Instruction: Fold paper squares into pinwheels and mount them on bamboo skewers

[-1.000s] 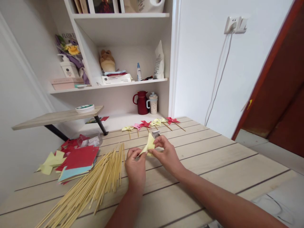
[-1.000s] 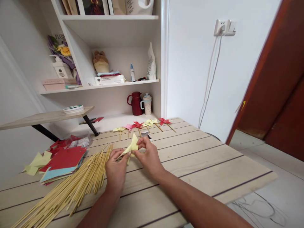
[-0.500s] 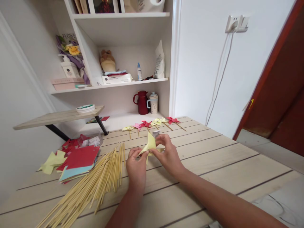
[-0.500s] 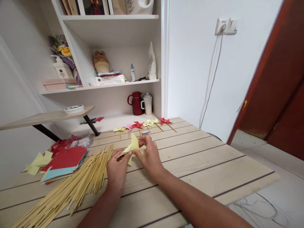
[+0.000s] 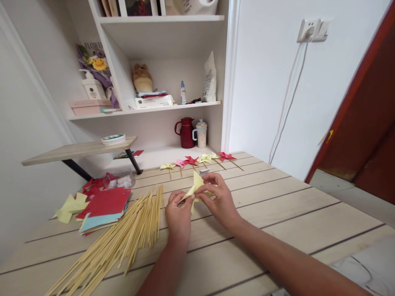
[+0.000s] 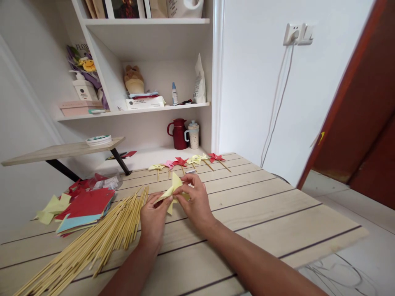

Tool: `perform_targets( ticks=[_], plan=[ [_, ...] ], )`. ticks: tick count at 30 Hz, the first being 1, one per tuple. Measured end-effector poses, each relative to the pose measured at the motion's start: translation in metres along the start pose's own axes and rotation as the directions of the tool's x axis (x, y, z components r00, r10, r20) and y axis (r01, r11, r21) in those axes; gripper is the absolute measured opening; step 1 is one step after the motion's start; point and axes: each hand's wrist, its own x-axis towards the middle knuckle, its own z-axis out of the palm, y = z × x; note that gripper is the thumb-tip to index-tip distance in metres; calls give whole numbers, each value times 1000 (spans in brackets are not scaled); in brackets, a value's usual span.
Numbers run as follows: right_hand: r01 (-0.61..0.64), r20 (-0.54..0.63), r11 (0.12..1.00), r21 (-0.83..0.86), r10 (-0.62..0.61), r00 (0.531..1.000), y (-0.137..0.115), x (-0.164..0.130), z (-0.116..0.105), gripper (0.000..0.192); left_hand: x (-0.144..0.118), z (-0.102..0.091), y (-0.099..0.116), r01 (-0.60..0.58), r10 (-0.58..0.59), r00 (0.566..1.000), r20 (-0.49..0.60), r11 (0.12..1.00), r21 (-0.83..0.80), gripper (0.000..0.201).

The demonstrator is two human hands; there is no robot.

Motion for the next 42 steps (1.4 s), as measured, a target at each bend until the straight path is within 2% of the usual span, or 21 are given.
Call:
perform_targets(
  ticks=[5,10,15,22,29,42],
  plan=[
    [-110,35,992,67,107,994,-3,2,-1,11,0,0,2,2,-2,1000,6,1000,31,9],
    [-283,124,938,198,262,957,1,5,-5,6,0,-1,5,62,-61,996,65,998,-22,17],
    [-358,198,902,239,316,928,5,6,-8,5,3,-2,3,76,-73,993,88,996,-39,17],
    [-358,232,902,242,305,924,4,7,-10,10,10,-5,-5,81,-78,996,37,994,-74,19],
    [-340,254,911,231,281,925,2,5,-11,7,9,-7,-3,38,-36,998,48,998,-54,18],
    [-329,270,921,210,269,924,0,5,-12,7,8,-6,-1,-66,57,992,108,995,79,6]
  ],
)
